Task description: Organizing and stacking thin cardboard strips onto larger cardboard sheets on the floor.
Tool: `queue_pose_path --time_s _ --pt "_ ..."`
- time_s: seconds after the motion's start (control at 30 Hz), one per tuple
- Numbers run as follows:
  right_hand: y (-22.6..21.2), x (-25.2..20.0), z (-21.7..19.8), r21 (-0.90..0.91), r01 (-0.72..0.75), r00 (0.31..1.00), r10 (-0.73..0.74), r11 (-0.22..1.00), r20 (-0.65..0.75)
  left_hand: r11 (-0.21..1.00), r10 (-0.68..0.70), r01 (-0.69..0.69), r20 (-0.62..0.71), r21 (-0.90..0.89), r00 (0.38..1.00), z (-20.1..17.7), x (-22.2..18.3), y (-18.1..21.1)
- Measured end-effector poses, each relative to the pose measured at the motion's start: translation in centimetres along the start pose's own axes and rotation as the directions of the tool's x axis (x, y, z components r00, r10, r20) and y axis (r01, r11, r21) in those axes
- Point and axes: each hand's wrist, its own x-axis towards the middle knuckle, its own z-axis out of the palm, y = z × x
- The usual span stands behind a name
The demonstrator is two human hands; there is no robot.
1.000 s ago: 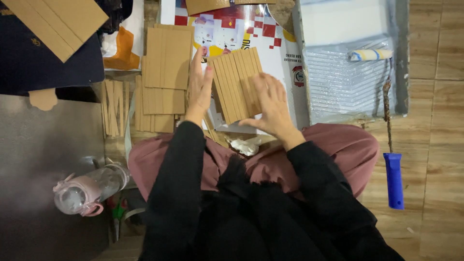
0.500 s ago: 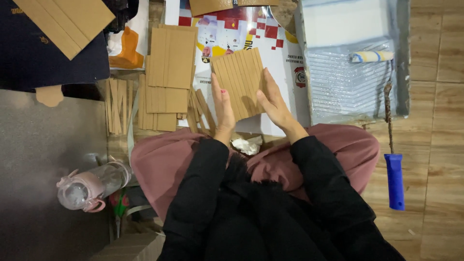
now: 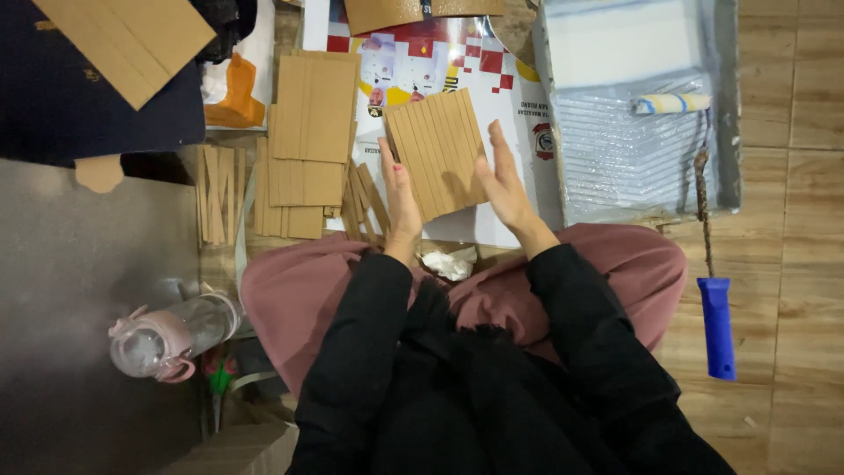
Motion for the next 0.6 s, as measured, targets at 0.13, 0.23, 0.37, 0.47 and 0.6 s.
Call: queue_pose_path --time_s 0.13,0.23,0.37,0.47,0.6 --pt "0.6 -0.8 -1.0 0.035 -0.024 0.995 0.027 0.999 -0.098 0.999 -0.035 0.035 -0.009 -0.014 0.999 -0.8 -2.2 2.1" --pt "0.5 -1.1 -1.3 0.187 -0.091 0.975 0.126 0.978 -0.182 0.986 -0.103 0.103 0.001 -0.128 0.995 -0.9 -4.3 3.2" --pt "1.4 -1.3 -1.0 0.231 -0.106 0.974 0.148 0.967 -0.171 0.959 -0.242 0.238 -0.011 -0.152 0.97 -0.7 -6.5 5.9" --pt "2.1 -1.5 -1.1 0.263 -0.097 0.975 0.144 0.96 -0.167 0.934 -0.336 0.331 -0.013 -0.131 0.942 -1.1 -7.0 7.9" --pt "2.1 -1.8 -1.2 0.297 -0.097 0.974 0.152 0.95 -0.167 0.909 -0.408 0.407 0.006 -0.091 0.913 -1.2 -6.3 7.3"
